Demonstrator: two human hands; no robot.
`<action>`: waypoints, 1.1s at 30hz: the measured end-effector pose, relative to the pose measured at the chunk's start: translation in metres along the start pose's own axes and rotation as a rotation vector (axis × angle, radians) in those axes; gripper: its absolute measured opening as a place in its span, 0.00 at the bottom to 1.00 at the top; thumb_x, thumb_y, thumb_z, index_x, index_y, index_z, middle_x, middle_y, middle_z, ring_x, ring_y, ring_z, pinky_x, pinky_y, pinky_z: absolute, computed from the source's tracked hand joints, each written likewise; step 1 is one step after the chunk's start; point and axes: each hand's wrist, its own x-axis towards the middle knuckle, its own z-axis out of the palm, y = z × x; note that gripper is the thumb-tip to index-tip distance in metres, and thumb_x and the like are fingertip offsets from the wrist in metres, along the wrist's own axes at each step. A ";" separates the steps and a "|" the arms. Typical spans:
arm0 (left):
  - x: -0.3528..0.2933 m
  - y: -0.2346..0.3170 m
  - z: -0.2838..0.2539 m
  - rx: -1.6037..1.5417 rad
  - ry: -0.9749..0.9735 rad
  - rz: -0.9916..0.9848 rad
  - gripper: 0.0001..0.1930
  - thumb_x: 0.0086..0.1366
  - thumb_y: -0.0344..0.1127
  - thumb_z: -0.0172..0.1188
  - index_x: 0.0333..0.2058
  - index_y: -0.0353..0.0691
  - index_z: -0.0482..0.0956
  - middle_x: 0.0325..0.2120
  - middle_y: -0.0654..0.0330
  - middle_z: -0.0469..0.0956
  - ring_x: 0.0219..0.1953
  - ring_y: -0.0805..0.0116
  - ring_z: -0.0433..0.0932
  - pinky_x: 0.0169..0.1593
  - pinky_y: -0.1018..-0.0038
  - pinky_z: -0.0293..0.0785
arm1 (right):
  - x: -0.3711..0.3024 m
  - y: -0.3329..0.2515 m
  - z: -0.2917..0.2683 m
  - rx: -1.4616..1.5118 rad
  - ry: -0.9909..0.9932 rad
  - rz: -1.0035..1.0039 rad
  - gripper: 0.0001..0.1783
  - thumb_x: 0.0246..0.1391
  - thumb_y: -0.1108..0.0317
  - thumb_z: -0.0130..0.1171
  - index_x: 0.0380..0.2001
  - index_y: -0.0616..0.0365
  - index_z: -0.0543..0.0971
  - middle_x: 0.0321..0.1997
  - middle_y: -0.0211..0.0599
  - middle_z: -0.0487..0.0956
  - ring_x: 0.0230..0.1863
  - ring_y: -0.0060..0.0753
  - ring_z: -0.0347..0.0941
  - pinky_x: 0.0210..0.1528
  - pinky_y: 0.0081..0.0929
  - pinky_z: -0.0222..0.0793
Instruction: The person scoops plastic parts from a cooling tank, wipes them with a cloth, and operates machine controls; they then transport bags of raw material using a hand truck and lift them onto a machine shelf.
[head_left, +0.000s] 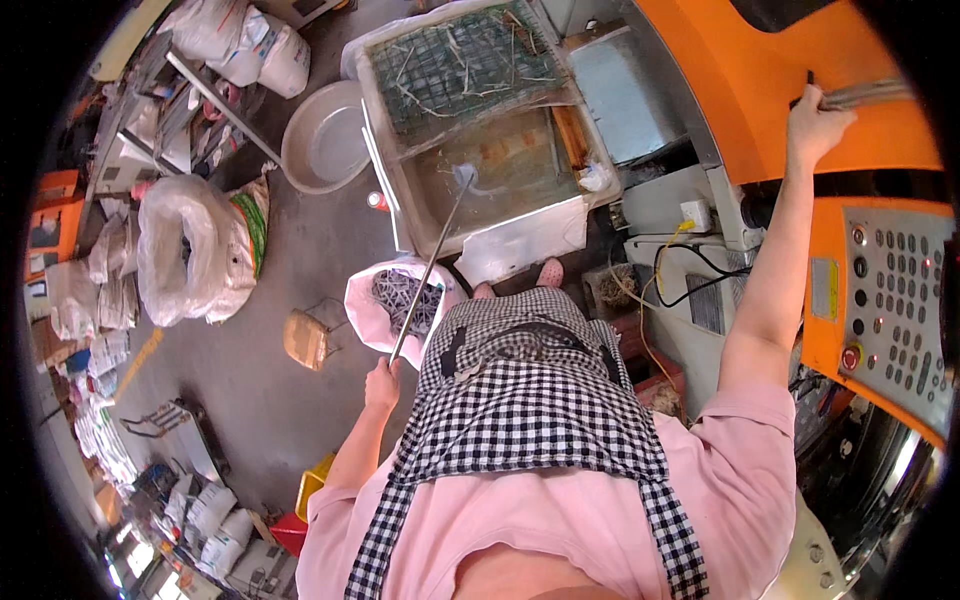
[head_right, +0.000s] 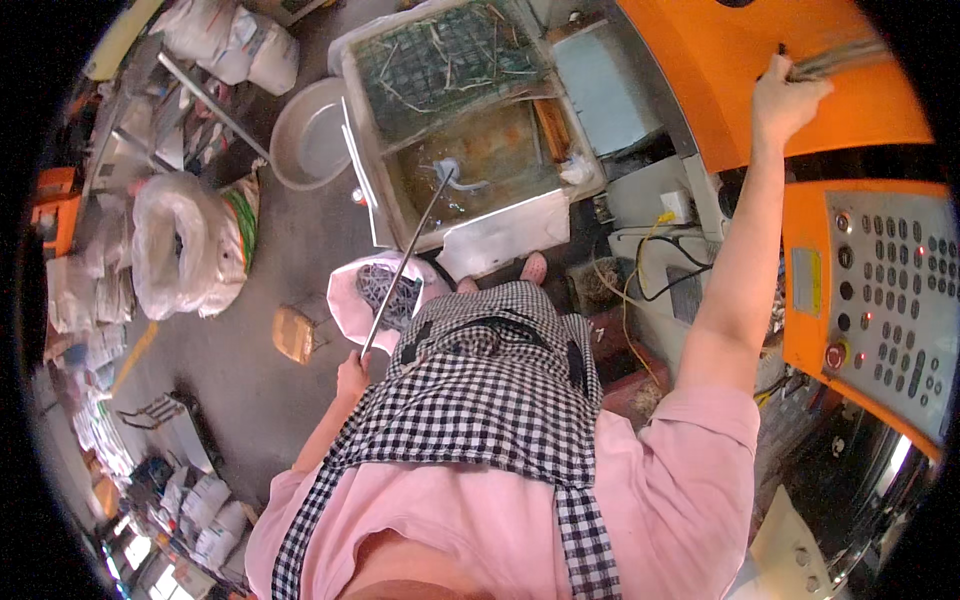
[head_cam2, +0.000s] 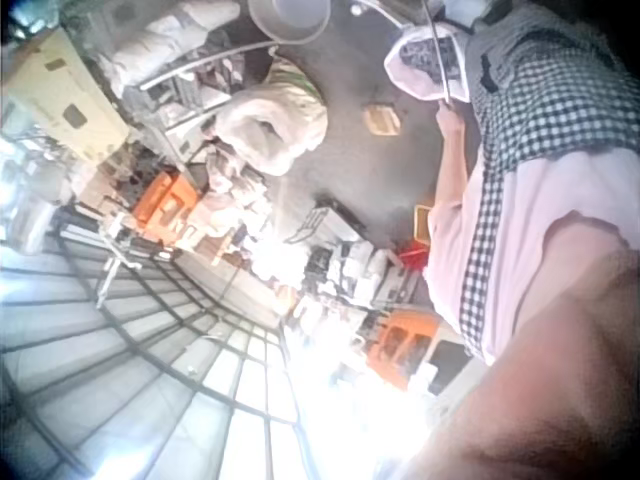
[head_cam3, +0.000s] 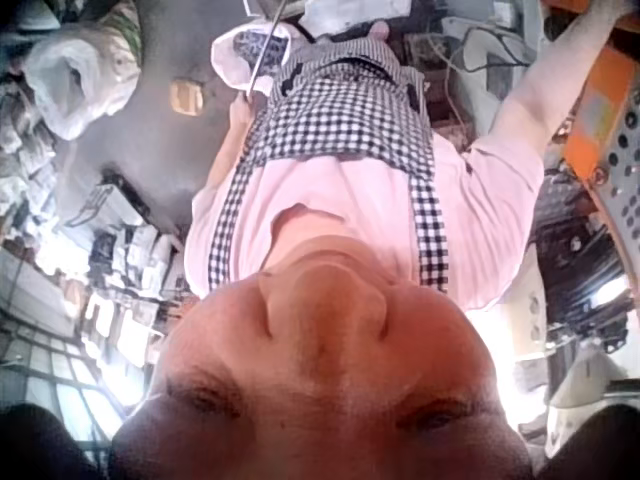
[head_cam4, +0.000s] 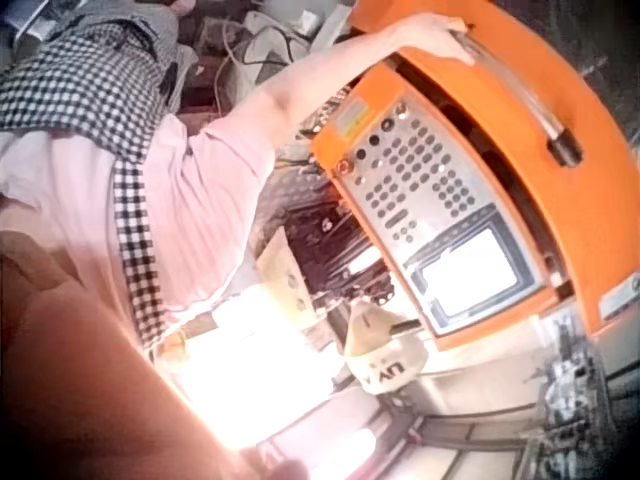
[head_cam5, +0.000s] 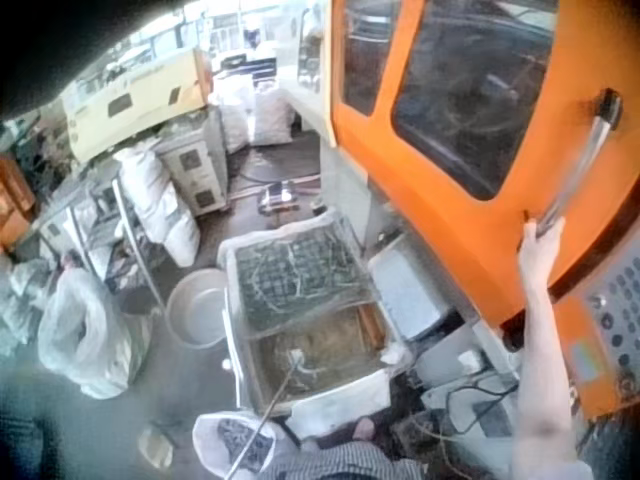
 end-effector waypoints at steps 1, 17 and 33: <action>0.000 0.002 0.003 0.030 -0.075 -0.079 0.18 0.64 0.49 0.44 0.33 0.38 0.69 0.29 0.42 0.75 0.36 0.40 0.73 0.38 0.52 0.69 | -0.001 0.000 -0.001 0.004 0.004 0.013 0.24 0.45 0.61 0.57 0.34 0.73 0.62 0.34 0.58 0.72 0.38 0.52 0.71 0.41 0.37 0.65; -0.013 0.023 0.024 -0.098 0.007 -0.146 0.17 0.65 0.47 0.41 0.34 0.36 0.65 0.25 0.38 0.74 0.33 0.36 0.72 0.36 0.49 0.66 | -0.004 0.010 0.005 0.074 0.044 -0.086 0.27 0.48 0.63 0.60 0.40 0.74 0.62 0.33 0.51 0.71 0.34 0.40 0.70 0.35 0.31 0.66; 0.277 0.116 0.252 -0.375 0.218 -0.353 0.14 0.65 0.42 0.42 0.36 0.35 0.59 0.29 0.37 0.72 0.32 0.39 0.73 0.35 0.52 0.67 | -0.525 0.082 0.297 0.196 -1.194 0.047 0.23 0.43 0.73 0.57 0.46 0.60 0.66 0.45 0.47 0.66 0.46 0.46 0.66 0.47 0.37 0.64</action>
